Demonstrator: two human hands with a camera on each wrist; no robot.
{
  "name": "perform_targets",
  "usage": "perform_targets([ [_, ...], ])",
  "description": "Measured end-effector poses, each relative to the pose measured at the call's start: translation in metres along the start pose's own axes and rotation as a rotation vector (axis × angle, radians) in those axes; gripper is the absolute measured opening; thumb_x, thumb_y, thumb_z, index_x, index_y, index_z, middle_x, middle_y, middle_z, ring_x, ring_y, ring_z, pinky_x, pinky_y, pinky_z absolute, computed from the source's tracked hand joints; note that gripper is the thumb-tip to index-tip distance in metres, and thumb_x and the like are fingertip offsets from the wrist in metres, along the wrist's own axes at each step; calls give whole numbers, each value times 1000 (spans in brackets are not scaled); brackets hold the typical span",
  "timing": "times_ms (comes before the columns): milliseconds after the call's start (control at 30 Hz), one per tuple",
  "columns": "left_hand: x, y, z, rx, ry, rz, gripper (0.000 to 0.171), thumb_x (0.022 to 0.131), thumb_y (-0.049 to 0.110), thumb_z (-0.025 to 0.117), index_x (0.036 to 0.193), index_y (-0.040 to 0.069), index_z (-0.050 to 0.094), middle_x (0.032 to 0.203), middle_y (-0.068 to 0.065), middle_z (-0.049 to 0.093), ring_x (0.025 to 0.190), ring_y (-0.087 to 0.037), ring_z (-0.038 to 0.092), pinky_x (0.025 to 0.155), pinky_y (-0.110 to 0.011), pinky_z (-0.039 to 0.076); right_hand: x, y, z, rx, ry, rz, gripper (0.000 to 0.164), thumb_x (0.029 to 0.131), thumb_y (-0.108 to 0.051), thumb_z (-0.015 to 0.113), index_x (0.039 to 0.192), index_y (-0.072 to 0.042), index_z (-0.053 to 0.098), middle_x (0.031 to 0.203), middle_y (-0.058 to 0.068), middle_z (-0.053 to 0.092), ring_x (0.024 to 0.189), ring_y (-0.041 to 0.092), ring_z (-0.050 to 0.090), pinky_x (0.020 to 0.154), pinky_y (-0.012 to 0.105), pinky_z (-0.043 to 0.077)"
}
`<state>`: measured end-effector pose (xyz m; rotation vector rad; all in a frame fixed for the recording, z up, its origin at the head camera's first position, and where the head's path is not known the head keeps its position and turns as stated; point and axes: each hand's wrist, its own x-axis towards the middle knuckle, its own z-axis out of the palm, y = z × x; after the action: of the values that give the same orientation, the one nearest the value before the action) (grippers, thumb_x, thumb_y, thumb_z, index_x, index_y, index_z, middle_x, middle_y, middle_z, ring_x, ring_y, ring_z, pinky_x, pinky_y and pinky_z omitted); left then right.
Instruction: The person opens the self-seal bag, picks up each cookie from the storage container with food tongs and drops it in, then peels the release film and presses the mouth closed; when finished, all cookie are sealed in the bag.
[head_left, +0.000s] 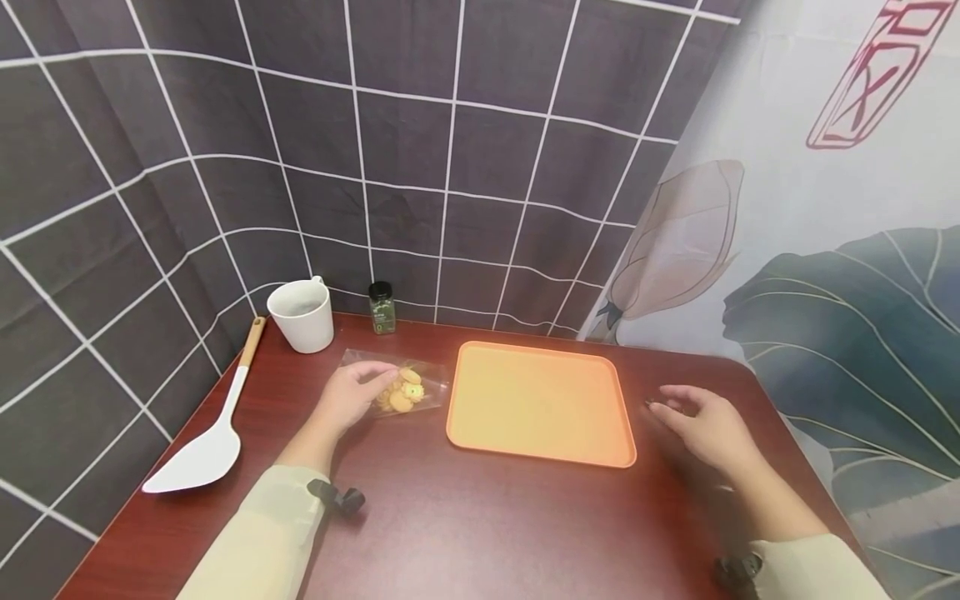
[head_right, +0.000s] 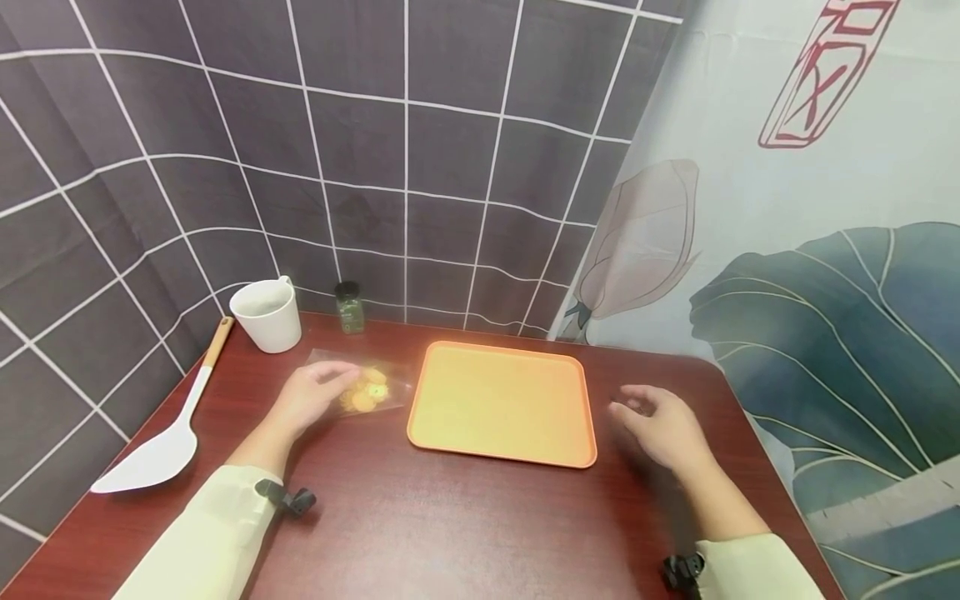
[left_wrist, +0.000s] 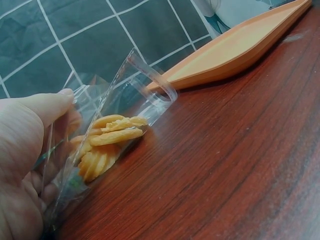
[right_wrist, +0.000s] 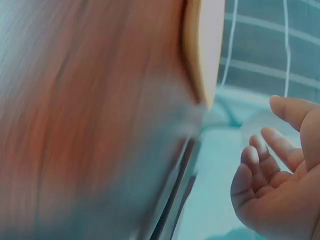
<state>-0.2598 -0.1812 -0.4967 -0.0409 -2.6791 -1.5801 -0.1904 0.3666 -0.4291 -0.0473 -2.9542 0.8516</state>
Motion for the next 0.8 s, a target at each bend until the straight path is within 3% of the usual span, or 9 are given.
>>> perform_targets([
  [133,0,0,0,0,2,2,38,100,47,74,122,17,81,132,-9,78,137,-32,63,120,-59,43,3,-31,15,68,-4,-39,53,101,-42,75,139,-7,69,118,14,79,105,27,74,80,26,57],
  [233,0,0,0,3,2,1,38,100,47,74,122,17,81,133,-9,77,137,-32,63,120,-59,44,5,-51,27,105,3,-70,48,100,-38,76,137,-7,71,113,12,79,102,23,73,79,25,54],
  [433,-1,-1,0,8,5,5,37,100,47,74,122,17,81,132,-9,77,137,-32,63,119,-59,44,12,-82,54,237,-36,-101,45,99,-30,79,136,-7,71,110,12,77,85,14,69,63,26,54],
  [633,-1,0,1,14,-1,5,39,101,49,73,123,17,80,134,-10,77,138,-32,62,119,-59,44,20,-106,83,364,-118,-123,46,98,-23,79,138,-2,69,111,16,75,80,25,72,59,29,58],
  [800,-1,0,0,12,2,5,38,101,47,73,123,17,80,135,-10,76,138,-33,62,119,-59,45,25,-130,105,398,-182,-112,44,97,-22,80,136,-5,70,110,13,76,77,27,74,57,29,56],
])
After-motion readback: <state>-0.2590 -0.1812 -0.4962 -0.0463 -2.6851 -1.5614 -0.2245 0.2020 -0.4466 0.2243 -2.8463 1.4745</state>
